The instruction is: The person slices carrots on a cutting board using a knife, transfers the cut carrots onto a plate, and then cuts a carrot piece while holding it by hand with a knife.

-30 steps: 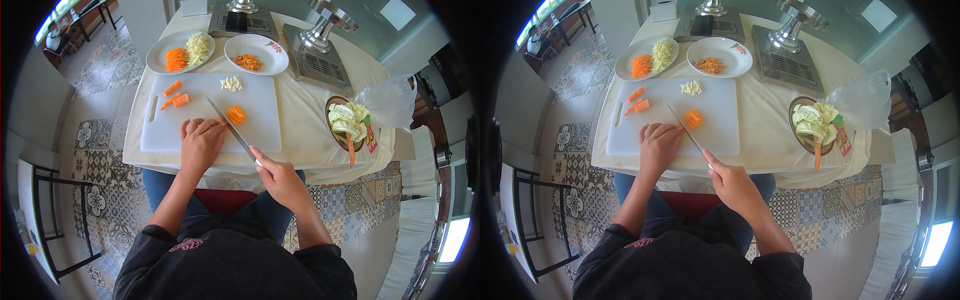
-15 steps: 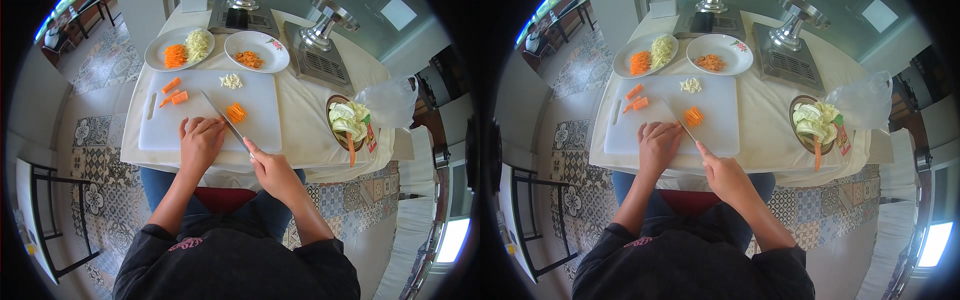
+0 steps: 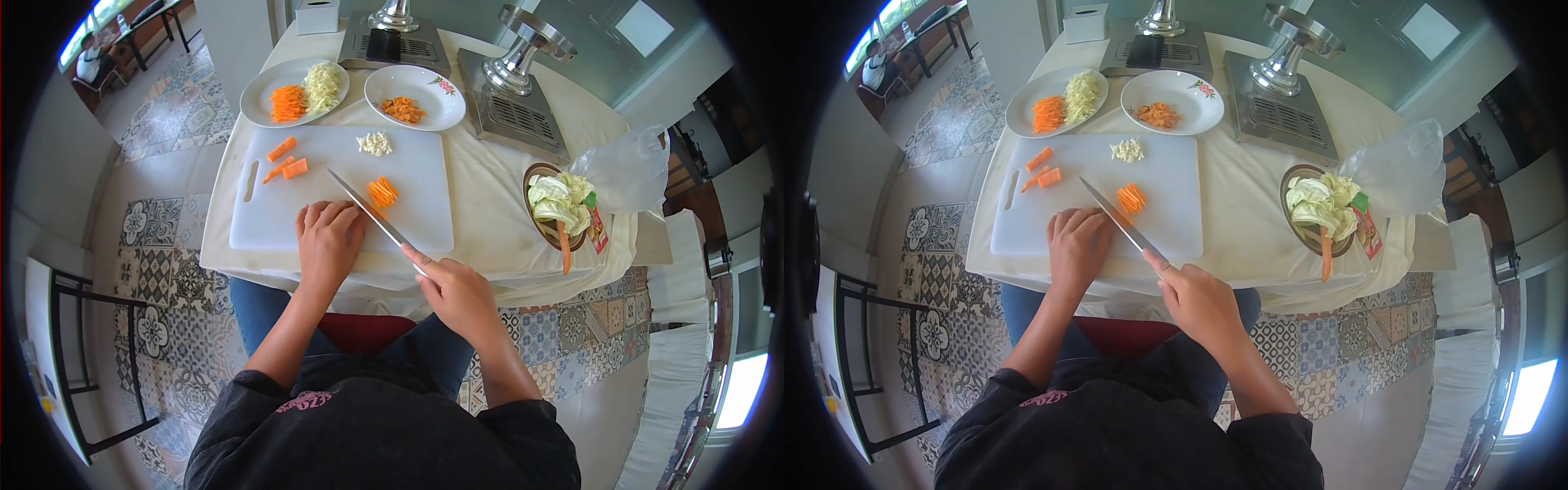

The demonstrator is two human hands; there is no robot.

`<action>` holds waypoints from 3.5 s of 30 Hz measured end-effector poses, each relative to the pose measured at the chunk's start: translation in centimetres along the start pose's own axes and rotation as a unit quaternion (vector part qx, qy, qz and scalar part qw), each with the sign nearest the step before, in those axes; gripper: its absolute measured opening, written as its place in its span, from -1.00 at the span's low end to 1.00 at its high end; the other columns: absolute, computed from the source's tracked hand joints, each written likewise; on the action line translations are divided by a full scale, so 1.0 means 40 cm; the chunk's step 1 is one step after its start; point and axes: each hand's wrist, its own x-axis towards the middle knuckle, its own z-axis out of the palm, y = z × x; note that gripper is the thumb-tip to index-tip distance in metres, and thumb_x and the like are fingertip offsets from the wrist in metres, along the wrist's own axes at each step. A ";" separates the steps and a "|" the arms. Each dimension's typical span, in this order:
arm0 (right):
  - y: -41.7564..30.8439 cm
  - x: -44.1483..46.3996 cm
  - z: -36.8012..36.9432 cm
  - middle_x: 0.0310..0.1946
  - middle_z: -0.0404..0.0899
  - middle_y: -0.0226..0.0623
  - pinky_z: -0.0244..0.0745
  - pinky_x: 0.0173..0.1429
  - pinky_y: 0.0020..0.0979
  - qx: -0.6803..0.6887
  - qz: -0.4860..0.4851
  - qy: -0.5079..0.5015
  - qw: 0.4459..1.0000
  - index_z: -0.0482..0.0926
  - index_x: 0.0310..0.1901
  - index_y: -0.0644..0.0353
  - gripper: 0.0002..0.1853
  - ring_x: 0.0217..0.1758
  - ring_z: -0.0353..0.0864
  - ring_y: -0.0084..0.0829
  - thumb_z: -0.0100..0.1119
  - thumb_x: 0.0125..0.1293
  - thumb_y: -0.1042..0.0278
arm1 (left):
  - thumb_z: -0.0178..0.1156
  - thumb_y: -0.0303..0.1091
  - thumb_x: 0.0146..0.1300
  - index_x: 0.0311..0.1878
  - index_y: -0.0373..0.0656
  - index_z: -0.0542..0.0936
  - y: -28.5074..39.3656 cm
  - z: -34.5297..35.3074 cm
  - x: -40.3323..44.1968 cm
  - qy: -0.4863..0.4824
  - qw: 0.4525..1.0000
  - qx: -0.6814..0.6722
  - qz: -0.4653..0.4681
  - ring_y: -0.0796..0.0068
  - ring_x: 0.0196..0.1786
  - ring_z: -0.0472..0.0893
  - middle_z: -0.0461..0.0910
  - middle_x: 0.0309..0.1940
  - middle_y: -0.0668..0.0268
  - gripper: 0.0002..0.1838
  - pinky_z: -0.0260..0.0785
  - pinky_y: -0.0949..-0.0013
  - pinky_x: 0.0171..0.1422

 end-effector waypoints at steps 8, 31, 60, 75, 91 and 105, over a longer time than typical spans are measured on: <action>0.005 -0.007 -0.002 -0.46 0.53 -0.13 0.45 -0.22 -0.15 0.120 0.042 0.022 0.992 0.47 0.39 -0.23 -0.46 -0.38 0.57 -0.11 0.15 0.38 0.38 | 0.32 -0.49 0.12 -0.06 -0.14 0.71 -0.055 -0.009 0.061 -0.074 0.994 -0.085 -0.015 0.15 0.02 0.57 0.67 -0.11 0.26 -0.72 0.35 0.14 0.22; 0.012 0.009 0.039 -0.52 0.44 -0.31 0.50 -0.36 -0.22 -0.058 -0.013 0.115 0.992 0.57 0.28 -0.39 -0.47 -0.46 0.55 -0.26 0.25 0.30 0.37 | 0.14 -0.46 0.17 -0.11 0.00 0.67 0.015 -0.008 0.098 -0.066 0.990 -0.067 0.101 0.06 0.30 0.39 0.44 0.29 0.23 -0.75 0.16 0.05 0.37; 0.024 -0.002 0.049 -0.50 0.48 -0.23 0.47 -0.29 -0.31 0.124 -0.021 0.097 0.987 0.53 0.34 -0.20 -0.46 -0.50 0.49 -0.27 0.22 0.33 0.43 | 0.16 -0.36 0.24 0.08 0.03 0.66 -0.066 -0.055 0.090 0.025 0.998 -0.035 -0.055 0.11 0.38 0.36 0.48 0.28 0.26 -0.66 -0.01 -0.02 0.51; -0.018 -0.045 0.041 -0.46 0.52 -0.05 0.49 -0.20 -0.39 0.290 0.049 -0.023 0.955 0.34 0.46 0.04 -0.43 -0.49 0.49 -0.29 0.11 0.42 0.47 | 0.38 -0.31 0.11 0.08 0.09 0.68 -0.225 -0.083 0.107 0.007 0.994 0.095 -0.051 0.10 0.35 0.35 0.44 0.30 0.32 -0.60 0.08 0.01 0.45; -0.046 -0.044 -0.007 -0.35 0.60 0.00 0.48 -0.16 -0.21 0.185 0.041 -0.005 0.982 0.40 0.43 -0.06 -0.44 -0.33 0.60 -0.07 0.15 0.39 0.41 | 0.39 -0.42 0.00 -0.03 -0.02 0.65 -0.209 -0.111 0.107 -0.055 0.998 0.021 0.012 0.28 0.11 0.54 0.66 -0.08 0.35 -0.61 0.16 0.12 0.33; 0.006 -0.230 -0.118 -0.51 0.53 -0.31 0.43 -0.48 -0.53 0.541 0.285 -0.061 0.789 0.18 0.55 0.04 -0.45 -0.61 0.47 -0.56 -0.12 0.58 0.35 | 0.32 -0.57 0.11 0.21 -0.09 0.62 -0.094 0.003 0.275 -0.330 0.891 -0.145 0.274 0.17 0.32 0.49 0.58 0.23 0.28 -0.47 0.30 0.12 0.46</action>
